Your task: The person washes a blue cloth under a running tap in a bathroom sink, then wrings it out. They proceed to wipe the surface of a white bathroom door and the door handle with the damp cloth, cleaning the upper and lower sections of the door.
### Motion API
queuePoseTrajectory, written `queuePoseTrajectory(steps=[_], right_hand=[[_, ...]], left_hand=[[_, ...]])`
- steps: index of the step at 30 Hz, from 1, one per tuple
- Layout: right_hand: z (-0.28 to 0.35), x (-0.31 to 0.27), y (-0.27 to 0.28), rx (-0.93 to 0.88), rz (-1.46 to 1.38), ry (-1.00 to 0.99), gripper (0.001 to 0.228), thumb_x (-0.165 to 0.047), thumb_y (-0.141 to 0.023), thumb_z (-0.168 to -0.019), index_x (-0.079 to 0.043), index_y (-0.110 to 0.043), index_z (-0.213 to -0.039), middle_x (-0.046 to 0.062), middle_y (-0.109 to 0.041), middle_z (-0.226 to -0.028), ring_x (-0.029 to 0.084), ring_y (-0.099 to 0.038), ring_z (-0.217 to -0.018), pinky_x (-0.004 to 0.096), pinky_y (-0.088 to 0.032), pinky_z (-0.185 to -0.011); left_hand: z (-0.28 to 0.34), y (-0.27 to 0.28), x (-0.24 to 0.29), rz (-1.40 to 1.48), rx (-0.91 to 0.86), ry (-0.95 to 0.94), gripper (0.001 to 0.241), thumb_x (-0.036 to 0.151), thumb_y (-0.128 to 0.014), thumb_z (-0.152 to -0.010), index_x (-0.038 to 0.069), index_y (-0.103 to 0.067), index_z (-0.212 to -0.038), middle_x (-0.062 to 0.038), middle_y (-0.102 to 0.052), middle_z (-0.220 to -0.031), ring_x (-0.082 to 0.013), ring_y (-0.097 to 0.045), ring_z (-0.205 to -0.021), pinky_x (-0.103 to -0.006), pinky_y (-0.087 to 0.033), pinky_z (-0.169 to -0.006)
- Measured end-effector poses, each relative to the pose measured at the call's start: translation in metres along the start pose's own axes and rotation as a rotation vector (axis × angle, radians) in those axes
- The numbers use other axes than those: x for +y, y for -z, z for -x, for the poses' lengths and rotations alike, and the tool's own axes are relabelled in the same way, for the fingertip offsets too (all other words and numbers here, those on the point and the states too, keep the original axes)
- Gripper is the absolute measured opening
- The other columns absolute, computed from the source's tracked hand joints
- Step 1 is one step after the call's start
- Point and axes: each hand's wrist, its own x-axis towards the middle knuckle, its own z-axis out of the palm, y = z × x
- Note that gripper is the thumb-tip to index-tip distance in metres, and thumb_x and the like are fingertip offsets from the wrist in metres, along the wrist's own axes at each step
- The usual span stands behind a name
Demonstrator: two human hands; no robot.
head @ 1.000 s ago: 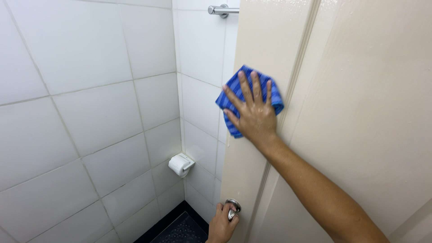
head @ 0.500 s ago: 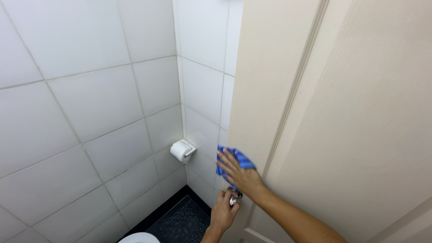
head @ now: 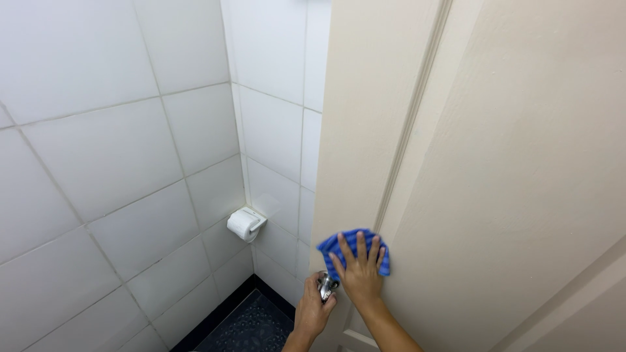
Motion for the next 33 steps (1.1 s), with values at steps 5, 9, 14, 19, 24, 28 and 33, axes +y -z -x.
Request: queuePoseTrajectory(steps=[5,9,14,19,24,28,33], right_hand=[[-0.084,0.004,0.006,0.185,0.130,-0.079,0.077,-0.065,-0.062,-0.095,-0.028,-0.042,-0.159,0.019,-0.014,-0.170,0.049,-0.009,-0.155,0.065,-0.005,-0.123],[-0.143,0.014,0.029,0.202,0.204,-0.121,0.078,-0.069,-0.062,-0.099,-0.024,-0.044,-0.161,0.019,-0.018,-0.171,0.046,-0.010,-0.158,0.060,-0.004,-0.127],[-0.225,0.025,0.073,0.194,0.153,-0.127,0.078,-0.067,-0.058,-0.102,-0.019,-0.043,-0.162,0.020,-0.019,-0.171,0.045,-0.010,-0.157,0.059,-0.003,-0.128],[-0.321,0.036,0.125,0.181,0.090,-0.146,0.079,-0.067,-0.053,-0.106,-0.018,-0.036,-0.166,0.019,-0.018,-0.172,0.044,-0.007,-0.157,0.060,-0.002,-0.128],[-0.402,0.043,0.166,0.202,0.092,-0.157,0.079,-0.069,-0.051,-0.108,-0.020,-0.031,-0.167,0.019,-0.018,-0.172,0.043,-0.007,-0.157,0.057,-0.002,-0.130],[-0.445,0.050,0.180,0.249,0.082,-0.142,0.078,-0.066,-0.053,-0.108,-0.018,-0.033,-0.166,0.023,-0.022,-0.170,0.047,-0.009,-0.155,0.057,-0.002,-0.128],[-0.472,0.059,0.191,0.270,0.086,-0.095,0.075,-0.064,-0.056,-0.112,-0.012,-0.037,-0.163,0.030,-0.029,-0.163,0.050,-0.013,-0.152,0.059,-0.004,-0.126]], left_hand=[[-0.002,-0.001,-0.006,-0.037,-0.068,0.089,0.056,0.027,-0.072,-0.089,0.014,-0.041,-0.134,-0.014,-0.058,-0.122,-0.0369,-0.069,-0.100,-0.0472,-0.054,-0.083],[-0.004,-0.007,-0.014,-0.024,-0.029,0.012,0.053,0.027,-0.074,-0.089,0.011,-0.042,-0.129,-0.014,-0.055,-0.124,-0.0385,-0.068,-0.098,-0.0479,-0.054,-0.080],[-0.007,-0.008,-0.017,-0.012,-0.017,-0.004,0.051,0.027,-0.075,-0.088,0.011,-0.044,-0.126,-0.014,-0.056,-0.120,-0.0380,-0.068,-0.094,-0.0475,-0.055,-0.078],[-0.013,-0.017,-0.029,-0.025,-0.080,0.071,0.050,0.029,-0.075,-0.089,0.011,-0.043,-0.123,-0.013,-0.055,-0.118,-0.0336,-0.071,-0.093,-0.0447,-0.057,-0.077],[-0.020,-0.036,-0.059,-0.029,0.004,0.024,0.051,0.028,-0.079,-0.085,0.012,-0.046,-0.120,-0.012,-0.058,-0.113,-0.0335,-0.072,-0.091,-0.0444,-0.056,-0.075],[-0.038,-0.067,-0.110,-0.005,0.078,-0.145,0.056,0.026,-0.085,-0.078,0.010,-0.047,-0.116,-0.013,-0.055,-0.109,-0.0342,-0.071,-0.087,-0.0453,-0.057,-0.069],[-0.051,-0.086,-0.141,-0.059,0.052,-0.193,0.054,0.026,-0.086,-0.078,0.009,-0.048,-0.113,-0.012,-0.053,-0.106,-0.0302,-0.070,-0.078,-0.0429,-0.057,-0.063]])
